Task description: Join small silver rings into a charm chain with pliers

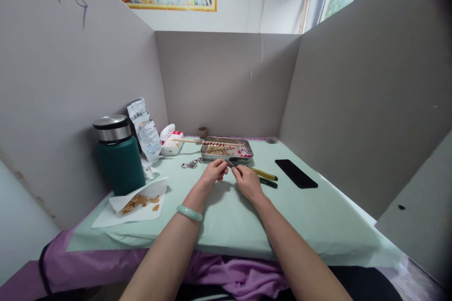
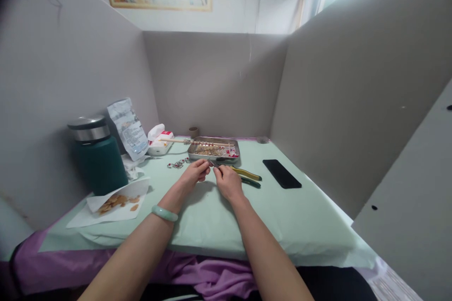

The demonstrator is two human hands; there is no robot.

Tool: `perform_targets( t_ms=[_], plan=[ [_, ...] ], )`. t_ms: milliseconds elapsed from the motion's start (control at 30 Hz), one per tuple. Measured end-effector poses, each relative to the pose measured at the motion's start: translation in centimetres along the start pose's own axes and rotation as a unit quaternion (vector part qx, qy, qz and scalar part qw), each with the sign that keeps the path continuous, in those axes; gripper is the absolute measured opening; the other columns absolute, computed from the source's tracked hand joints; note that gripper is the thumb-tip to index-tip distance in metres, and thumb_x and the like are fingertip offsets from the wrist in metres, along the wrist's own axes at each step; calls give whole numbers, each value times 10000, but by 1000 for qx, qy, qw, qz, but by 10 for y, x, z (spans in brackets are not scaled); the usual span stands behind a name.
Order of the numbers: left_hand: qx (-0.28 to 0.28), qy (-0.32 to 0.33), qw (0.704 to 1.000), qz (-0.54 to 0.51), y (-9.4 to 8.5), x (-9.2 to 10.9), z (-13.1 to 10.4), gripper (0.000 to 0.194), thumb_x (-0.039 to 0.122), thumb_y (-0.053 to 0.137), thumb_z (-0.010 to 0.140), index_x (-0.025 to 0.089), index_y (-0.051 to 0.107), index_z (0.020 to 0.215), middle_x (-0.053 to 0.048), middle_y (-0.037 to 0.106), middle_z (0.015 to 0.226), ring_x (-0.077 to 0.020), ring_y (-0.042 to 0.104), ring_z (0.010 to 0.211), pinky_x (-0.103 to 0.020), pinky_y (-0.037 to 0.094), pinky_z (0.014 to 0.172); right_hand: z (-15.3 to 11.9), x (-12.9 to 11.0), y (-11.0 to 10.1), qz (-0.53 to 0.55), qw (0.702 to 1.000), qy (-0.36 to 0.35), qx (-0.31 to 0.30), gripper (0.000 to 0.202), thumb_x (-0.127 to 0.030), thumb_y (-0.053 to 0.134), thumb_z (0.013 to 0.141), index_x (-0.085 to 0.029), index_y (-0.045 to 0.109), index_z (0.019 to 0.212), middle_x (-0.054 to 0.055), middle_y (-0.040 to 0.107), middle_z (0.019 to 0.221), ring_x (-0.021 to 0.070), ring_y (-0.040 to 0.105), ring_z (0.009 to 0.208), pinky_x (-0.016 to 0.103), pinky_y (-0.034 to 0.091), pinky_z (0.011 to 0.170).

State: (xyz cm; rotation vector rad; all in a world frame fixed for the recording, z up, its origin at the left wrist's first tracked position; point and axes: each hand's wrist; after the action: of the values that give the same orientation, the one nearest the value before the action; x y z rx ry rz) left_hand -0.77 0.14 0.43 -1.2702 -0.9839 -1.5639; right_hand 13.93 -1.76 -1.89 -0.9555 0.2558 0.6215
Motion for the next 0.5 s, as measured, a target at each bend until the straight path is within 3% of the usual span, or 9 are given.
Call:
perform_targets(
  t_ms=[500],
  plan=[
    [52,39,994,87,1,-5,4,201,311,528,728,146,549,841,45,466,558,-64,390,468,-191,290,433,0,0,0,-34,999,8,-18,323,-387,376,912,-193,607,797,32,630,781,147,567,754,233,317,647]
  ],
)
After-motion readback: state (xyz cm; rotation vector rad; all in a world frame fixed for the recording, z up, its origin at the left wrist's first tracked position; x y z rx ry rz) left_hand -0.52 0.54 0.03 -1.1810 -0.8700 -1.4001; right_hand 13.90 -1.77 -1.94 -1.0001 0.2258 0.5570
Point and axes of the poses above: each hand's wrist, its own z-axis towards the middle knuckle, its own y-axis out of the palm, x = y × z
